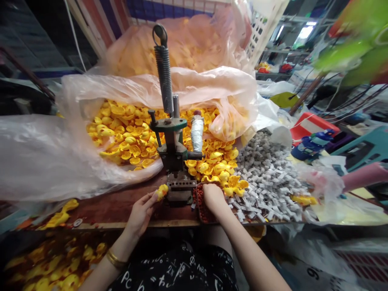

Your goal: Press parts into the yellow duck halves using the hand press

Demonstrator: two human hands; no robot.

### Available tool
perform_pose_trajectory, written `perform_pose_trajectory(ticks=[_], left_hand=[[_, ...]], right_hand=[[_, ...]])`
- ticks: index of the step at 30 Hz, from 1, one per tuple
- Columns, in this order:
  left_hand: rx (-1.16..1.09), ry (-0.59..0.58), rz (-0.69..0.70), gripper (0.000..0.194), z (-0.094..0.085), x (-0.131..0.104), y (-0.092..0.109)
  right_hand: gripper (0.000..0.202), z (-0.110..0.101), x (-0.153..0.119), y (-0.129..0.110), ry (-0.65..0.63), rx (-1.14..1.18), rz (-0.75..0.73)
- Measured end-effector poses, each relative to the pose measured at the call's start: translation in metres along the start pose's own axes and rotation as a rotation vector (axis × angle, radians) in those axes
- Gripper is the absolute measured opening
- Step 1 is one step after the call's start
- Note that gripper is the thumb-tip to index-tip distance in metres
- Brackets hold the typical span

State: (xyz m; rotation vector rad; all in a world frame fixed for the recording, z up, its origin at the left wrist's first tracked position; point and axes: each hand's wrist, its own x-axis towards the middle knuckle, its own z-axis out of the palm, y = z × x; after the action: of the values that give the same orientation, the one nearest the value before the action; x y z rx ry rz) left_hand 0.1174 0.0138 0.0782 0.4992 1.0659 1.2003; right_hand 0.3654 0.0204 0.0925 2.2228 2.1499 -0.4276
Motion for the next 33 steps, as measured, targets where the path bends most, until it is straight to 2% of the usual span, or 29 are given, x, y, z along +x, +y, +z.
perform_pose_trajectory(ticks=[3,5,7,10,12,19,24,27,31,33], left_hand=[[-0.026,-0.024,-0.01,0.038,0.002,0.0,-0.004],[-0.046,-0.048,-0.017,0.036,0.006,0.0,-0.007],[-0.063,-0.071,-0.025,0.035,0.011,-0.001,-0.009],[-0.062,-0.124,-0.037,0.034,0.017,-0.004,-0.009],[-0.06,-0.147,-0.033,0.036,0.018,-0.004,-0.008],[-0.057,-0.122,-0.017,0.033,0.013,-0.004,-0.006],[-0.026,-0.126,-0.047,0.037,0.011,-0.007,-0.006],[0.067,-0.135,0.025,0.039,0.011,0.007,-0.007],[0.453,-0.14,0.359,0.034,0.017,0.045,-0.01],[0.568,-0.171,0.447,0.029,0.021,0.062,-0.01]], right_hand=[[0.022,-0.003,-0.007,-0.01,0.138,0.316,-0.109],[0.018,0.0,-0.014,-0.028,0.239,0.599,-0.24],[0.015,0.008,-0.02,-0.05,0.302,0.745,-0.35],[0.014,0.02,-0.024,-0.074,0.361,0.761,-0.397],[0.014,0.025,-0.024,-0.08,0.384,0.768,-0.392],[0.014,0.024,-0.025,-0.079,0.408,0.796,-0.415],[0.018,0.023,-0.023,-0.078,0.449,0.63,-0.503],[0.013,0.026,-0.008,-0.078,0.466,0.498,-0.418],[0.009,0.029,0.014,-0.072,0.449,0.256,-0.163],[0.011,0.019,0.024,-0.058,0.433,0.275,-0.072]])
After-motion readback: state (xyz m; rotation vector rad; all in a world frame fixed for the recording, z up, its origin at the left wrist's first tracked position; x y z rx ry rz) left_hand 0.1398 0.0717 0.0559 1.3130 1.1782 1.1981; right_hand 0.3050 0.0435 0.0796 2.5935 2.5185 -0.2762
